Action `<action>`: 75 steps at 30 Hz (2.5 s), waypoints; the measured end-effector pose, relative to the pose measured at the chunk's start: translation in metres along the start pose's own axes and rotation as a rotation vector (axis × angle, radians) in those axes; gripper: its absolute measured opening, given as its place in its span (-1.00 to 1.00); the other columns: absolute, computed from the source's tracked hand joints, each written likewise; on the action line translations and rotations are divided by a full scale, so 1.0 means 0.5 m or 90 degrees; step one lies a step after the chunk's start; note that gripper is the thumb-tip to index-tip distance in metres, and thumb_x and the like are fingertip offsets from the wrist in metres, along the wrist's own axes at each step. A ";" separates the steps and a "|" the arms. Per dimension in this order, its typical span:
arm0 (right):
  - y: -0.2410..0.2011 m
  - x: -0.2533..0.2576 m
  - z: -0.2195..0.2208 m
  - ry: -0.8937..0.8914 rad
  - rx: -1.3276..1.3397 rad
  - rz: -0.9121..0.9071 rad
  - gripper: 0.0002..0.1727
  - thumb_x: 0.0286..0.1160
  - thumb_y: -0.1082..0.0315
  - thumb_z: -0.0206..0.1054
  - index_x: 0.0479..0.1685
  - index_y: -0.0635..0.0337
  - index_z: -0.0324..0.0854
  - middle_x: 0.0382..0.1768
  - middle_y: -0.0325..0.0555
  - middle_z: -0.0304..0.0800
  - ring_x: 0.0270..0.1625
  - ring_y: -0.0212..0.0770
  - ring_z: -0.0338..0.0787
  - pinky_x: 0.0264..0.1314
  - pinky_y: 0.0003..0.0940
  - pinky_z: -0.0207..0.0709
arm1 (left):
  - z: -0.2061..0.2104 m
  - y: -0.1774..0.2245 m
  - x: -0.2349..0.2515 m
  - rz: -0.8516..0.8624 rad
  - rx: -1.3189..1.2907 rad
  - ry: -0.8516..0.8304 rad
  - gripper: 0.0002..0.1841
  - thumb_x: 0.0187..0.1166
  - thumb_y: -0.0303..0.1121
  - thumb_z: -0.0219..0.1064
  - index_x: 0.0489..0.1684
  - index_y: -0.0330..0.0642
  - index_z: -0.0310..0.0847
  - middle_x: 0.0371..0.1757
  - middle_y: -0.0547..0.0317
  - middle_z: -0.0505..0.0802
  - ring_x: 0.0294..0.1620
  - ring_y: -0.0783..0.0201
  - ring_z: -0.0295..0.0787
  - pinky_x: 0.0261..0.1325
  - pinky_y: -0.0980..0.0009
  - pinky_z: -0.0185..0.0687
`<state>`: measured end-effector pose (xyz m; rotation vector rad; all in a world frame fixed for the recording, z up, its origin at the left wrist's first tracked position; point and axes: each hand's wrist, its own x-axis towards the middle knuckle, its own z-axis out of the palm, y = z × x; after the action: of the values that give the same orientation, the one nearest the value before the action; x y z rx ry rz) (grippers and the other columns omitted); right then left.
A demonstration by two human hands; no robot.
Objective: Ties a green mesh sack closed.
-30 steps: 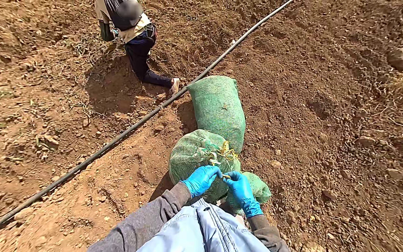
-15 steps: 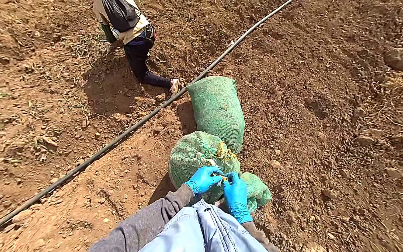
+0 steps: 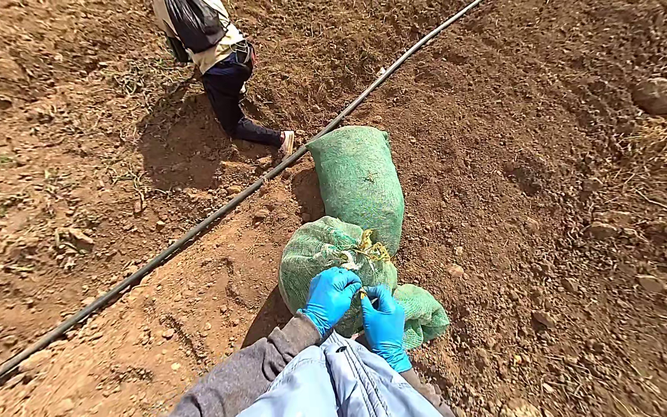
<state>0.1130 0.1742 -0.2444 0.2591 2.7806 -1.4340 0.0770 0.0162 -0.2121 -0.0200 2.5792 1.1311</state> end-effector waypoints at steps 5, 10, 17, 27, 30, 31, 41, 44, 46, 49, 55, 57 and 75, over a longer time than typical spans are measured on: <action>0.027 -0.010 0.007 0.107 -0.048 -0.245 -0.90 0.29 0.35 0.43 -0.40 0.04 0.88 -0.18 -0.25 0.96 -0.21 -0.35 0.92 -0.24 -0.34 0.82 | -0.004 -0.004 0.031 -0.194 -0.081 -0.131 -0.68 0.66 -0.09 0.30 -0.04 -0.11 0.86 0.10 0.11 0.87 0.21 0.25 0.77 0.40 0.17 0.60; 0.043 -0.011 0.013 0.043 -0.109 -0.400 -0.83 0.41 0.33 0.38 -0.39 -0.09 0.89 -0.10 -0.24 0.98 -0.18 -0.26 0.96 -0.28 -0.28 0.81 | 0.006 -0.032 0.047 -0.346 -0.325 -0.110 -0.67 0.87 -0.19 0.02 -0.06 -0.21 0.65 -0.19 0.14 0.91 -0.28 0.28 0.83 -0.22 0.30 0.70; 0.064 -0.013 -0.018 -0.266 -0.131 -0.168 -0.87 0.45 0.21 0.42 -0.20 -0.12 0.89 -0.11 -0.31 0.95 -0.13 -0.27 0.93 -0.13 -0.06 0.80 | -0.135 0.038 0.056 -0.093 -0.106 0.057 -0.79 0.67 -0.10 0.39 -0.10 0.06 0.90 -0.02 0.34 0.90 0.02 0.38 0.83 0.23 0.15 0.75; -0.012 0.093 -0.057 -0.235 -0.267 0.015 -0.58 0.75 0.06 0.12 0.45 -0.32 0.73 -0.06 -0.17 0.98 -0.02 -0.04 0.95 0.08 0.16 0.73 | -0.176 0.100 0.111 -0.032 -0.275 0.076 -0.76 0.81 -0.22 0.23 0.08 -0.12 0.77 -0.17 0.20 0.93 -0.28 0.30 0.89 -0.08 0.27 0.87; -0.046 0.138 -0.038 -0.224 -0.246 0.024 -0.55 0.56 0.11 0.38 0.45 -0.30 0.71 0.10 -0.31 0.93 0.11 -0.16 0.90 0.17 0.10 0.71 | -0.164 0.098 0.107 0.037 -0.315 -0.010 -0.81 0.76 -0.30 0.29 0.04 -0.16 0.80 -0.15 0.19 0.94 -0.20 0.31 0.91 0.00 0.28 0.88; -0.060 0.152 -0.030 -0.241 -0.236 0.041 -0.53 0.53 0.09 0.43 0.45 -0.28 0.71 0.15 -0.32 0.91 0.17 -0.17 0.88 0.24 0.10 0.69 | -0.162 0.098 0.106 0.072 -0.313 -0.037 -0.83 0.74 -0.32 0.32 -0.01 -0.17 0.81 -0.17 0.20 0.94 -0.19 0.34 0.89 0.00 0.30 0.86; -0.039 0.203 0.029 -0.276 -0.180 0.023 -0.67 0.40 0.10 0.57 0.08 -0.02 0.85 0.25 -0.10 0.78 0.24 -0.07 0.79 0.28 0.10 0.67 | -0.162 0.030 0.081 0.049 -0.484 -0.011 -0.51 0.64 -0.59 0.12 0.58 -0.20 0.46 0.28 0.00 0.81 0.07 0.19 0.84 0.18 0.26 0.78; -0.014 0.209 0.018 -0.281 -0.105 0.029 -0.62 0.37 0.15 0.59 0.15 0.02 0.84 0.35 -0.07 0.74 0.37 -0.08 0.73 0.42 0.06 0.61 | -0.148 -0.016 0.092 -0.019 -0.191 0.002 -0.49 0.65 -0.51 0.19 0.61 -0.04 0.54 0.44 0.17 0.76 0.23 0.27 0.79 0.37 0.14 0.69; -0.009 0.210 0.012 -0.285 -0.072 0.021 -0.70 0.35 0.20 0.60 0.05 0.02 0.84 0.34 -0.07 0.72 0.34 -0.11 0.72 0.38 -0.02 0.63 | -0.128 -0.030 0.099 -0.034 -0.130 -0.019 -0.62 0.62 -0.50 0.26 0.34 0.03 0.75 0.34 0.23 0.82 0.25 0.29 0.79 0.40 0.11 0.68; 0.005 0.207 0.005 -0.264 -0.023 0.006 -0.72 0.29 0.25 0.63 0.00 -0.03 0.88 0.38 -0.09 0.68 0.36 -0.17 0.71 0.34 -0.07 0.69 | -0.082 -0.040 0.107 0.023 -0.043 -0.041 -0.61 0.54 -0.55 0.35 0.26 0.07 0.80 0.40 0.27 0.81 0.52 0.27 0.63 0.64 0.12 0.48; 0.025 0.217 -0.015 -0.287 0.070 0.014 -0.67 0.23 0.49 0.55 0.03 0.10 0.80 0.03 -0.18 0.86 -0.11 -0.29 0.82 0.04 -0.23 0.76 | -0.046 -0.050 0.141 0.122 0.114 -0.127 -0.74 0.66 -0.27 0.36 0.23 0.15 0.84 0.39 0.29 0.81 0.47 0.18 0.64 0.60 0.05 0.44; 0.034 0.213 -0.018 -0.278 0.063 -0.036 -0.71 0.26 0.53 0.47 0.00 0.14 0.78 -0.05 -0.17 0.86 -0.16 -0.28 0.80 -0.02 -0.24 0.74 | -0.058 -0.046 0.153 0.117 0.130 -0.182 -0.75 0.63 -0.03 0.40 0.07 0.14 0.88 0.25 0.30 0.86 0.37 0.22 0.69 0.52 0.06 0.48; 0.014 0.256 -0.043 -0.341 -0.070 -0.070 -0.72 0.39 0.33 0.44 0.06 0.08 0.85 0.05 -0.09 0.83 0.15 -0.24 0.78 0.31 -0.24 0.67 | -0.022 -0.034 0.159 0.161 0.077 -0.008 -0.72 0.67 -0.34 0.19 0.10 -0.06 0.85 0.13 0.15 0.93 0.26 0.20 0.83 0.41 0.12 0.65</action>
<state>-0.0106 0.2140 -0.2474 -0.2490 2.4415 -1.1454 0.0010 0.0060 -0.2411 0.3496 2.6901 1.0504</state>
